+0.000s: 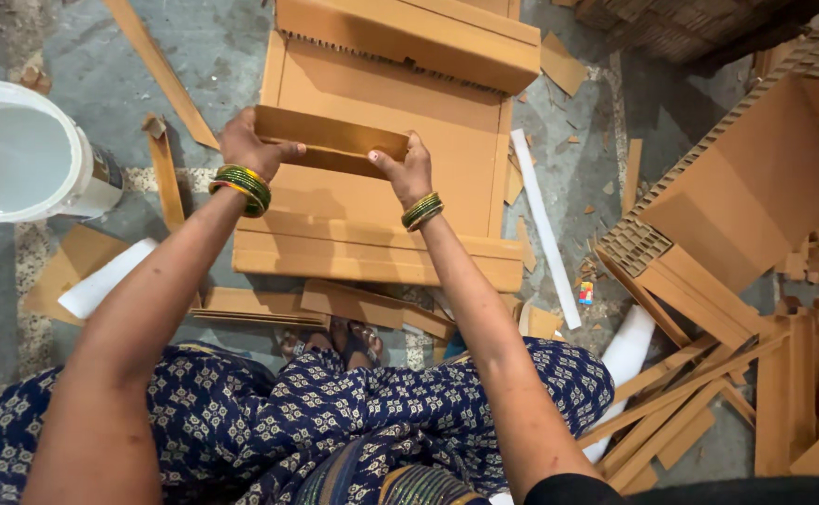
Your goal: The person sits on the floor and assembles a cardboard box by applying a liquid adhesive from a white bucket onto the box flaps using a white foam applicator. They then press the flaps down to secure the box structure.
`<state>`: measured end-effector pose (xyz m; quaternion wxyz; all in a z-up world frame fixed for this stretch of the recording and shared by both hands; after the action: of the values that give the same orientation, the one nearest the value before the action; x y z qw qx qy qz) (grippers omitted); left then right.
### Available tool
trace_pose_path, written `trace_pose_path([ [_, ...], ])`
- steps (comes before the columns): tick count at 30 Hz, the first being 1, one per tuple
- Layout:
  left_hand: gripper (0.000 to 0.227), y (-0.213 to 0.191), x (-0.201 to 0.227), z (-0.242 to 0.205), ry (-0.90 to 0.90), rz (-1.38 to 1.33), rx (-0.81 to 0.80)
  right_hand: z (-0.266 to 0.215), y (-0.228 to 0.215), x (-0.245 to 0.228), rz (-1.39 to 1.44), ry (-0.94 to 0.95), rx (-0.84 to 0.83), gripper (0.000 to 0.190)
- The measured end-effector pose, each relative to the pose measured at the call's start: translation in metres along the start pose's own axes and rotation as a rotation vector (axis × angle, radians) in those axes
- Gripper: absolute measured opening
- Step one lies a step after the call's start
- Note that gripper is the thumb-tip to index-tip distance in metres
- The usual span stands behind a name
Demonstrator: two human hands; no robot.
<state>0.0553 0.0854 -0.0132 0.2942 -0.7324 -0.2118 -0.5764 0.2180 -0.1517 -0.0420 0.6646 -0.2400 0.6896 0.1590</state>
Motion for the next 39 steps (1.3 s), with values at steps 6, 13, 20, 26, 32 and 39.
trace_pose_path([
  [6, 0.049, -0.007, -0.01, 0.003, 0.023, 0.042, 0.082, -0.006, 0.009, -0.008, -0.197, -0.084, -0.033, 0.041],
  [13, 0.057, -0.014, -0.008, -0.005, 0.09, 0.228, 0.2, -0.015, 0.014, -0.023, -0.453, -0.134, 0.157, 0.044],
  [20, 0.056, -0.012, -0.009, -0.01, 0.031, 0.222, 0.269, -0.013, 0.018, -0.02, -0.4, -0.075, 0.239, 0.044],
  [26, 0.053, -0.01, -0.048, 0.005, -0.022, 0.043, 0.093, -0.007, 0.015, 0.006, -0.519, -0.025, 0.169, 0.053],
  [32, 0.029, -0.019, -0.137, 0.035, -0.114, -0.049, -0.418, -0.01, 0.027, 0.077, -0.249, 0.258, -0.386, 0.022],
  [39, 0.035, -0.028, -0.189, 0.027, -0.118, 0.303, -0.672, -0.015, 0.037, 0.074, -0.563, 0.141, -0.562, 0.033],
])
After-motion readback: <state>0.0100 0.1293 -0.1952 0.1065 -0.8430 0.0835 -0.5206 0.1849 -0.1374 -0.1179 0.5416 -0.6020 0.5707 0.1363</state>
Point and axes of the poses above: each hand's wrist, its own z-axis towards the middle knuckle, its own y-axis out of the palm, x = y × z, the point moved 9 cm from there along z, towards the middle knuckle
